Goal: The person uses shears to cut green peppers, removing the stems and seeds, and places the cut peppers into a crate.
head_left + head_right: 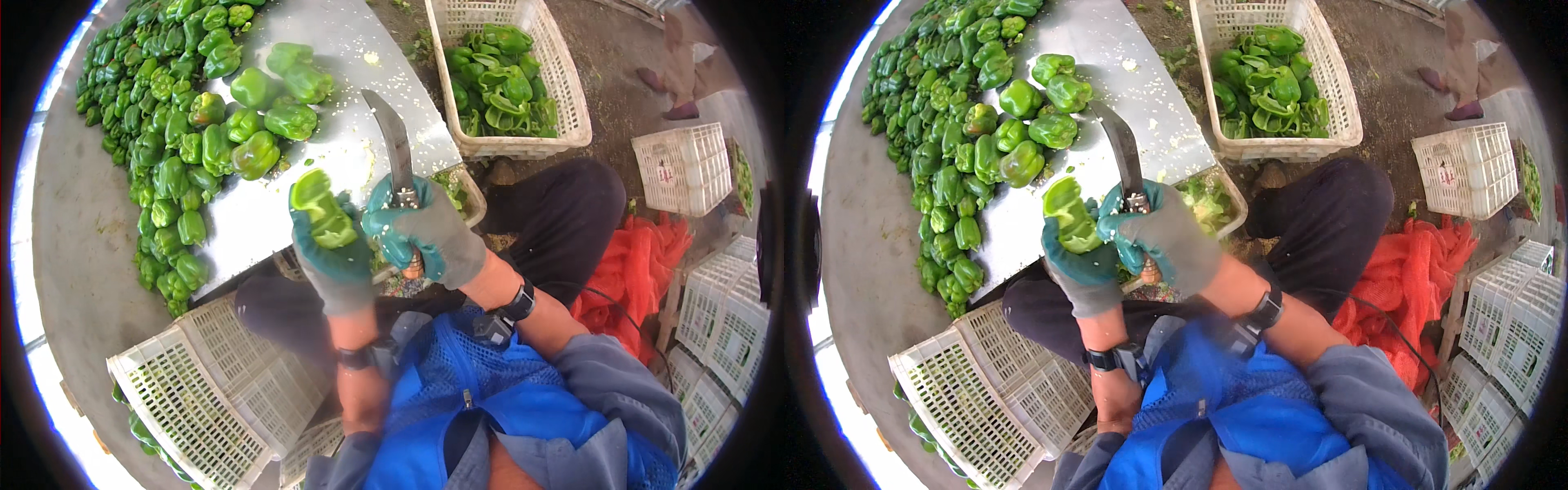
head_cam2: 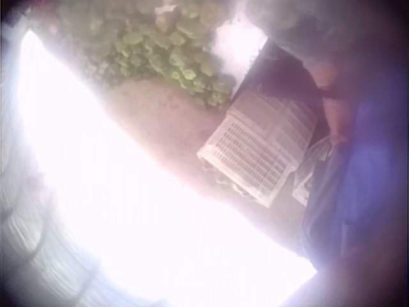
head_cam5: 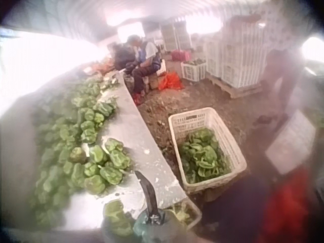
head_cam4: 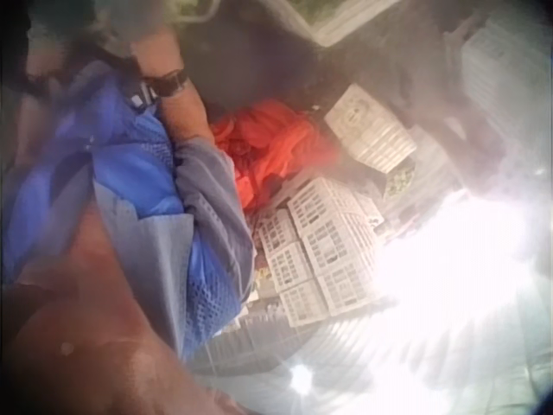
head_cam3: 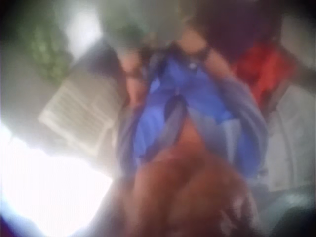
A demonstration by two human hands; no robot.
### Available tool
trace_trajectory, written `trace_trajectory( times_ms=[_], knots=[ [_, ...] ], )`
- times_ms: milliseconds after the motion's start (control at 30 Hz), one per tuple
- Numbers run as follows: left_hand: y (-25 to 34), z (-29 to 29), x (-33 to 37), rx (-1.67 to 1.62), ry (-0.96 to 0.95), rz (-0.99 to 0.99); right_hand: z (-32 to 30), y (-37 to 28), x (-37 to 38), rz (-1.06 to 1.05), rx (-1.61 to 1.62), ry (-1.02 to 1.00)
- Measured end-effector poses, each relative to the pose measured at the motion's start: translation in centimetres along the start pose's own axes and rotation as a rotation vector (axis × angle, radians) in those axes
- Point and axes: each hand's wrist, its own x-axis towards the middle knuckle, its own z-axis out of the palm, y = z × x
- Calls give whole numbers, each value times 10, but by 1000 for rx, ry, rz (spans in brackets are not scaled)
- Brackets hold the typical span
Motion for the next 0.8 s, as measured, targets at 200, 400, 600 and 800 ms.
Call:
trace_trajectory(
  times_ms=[200, 400, 600, 800],
  knots=[
    [-25, -30, 56, 862, 217, 518, -39, 7, 8, -40, -204, 166],
    [-116, -56, 69, 336, 57, -128, -66, 43, 10, 30, -158, 299],
    [-7, 92, 85, -242, -230, -261, -97, 61, 11, 92, -290, 320],
    [-26, 39, 156, 914, -132, 226, -107, 61, 17, 47, -288, 357]
  ],
)
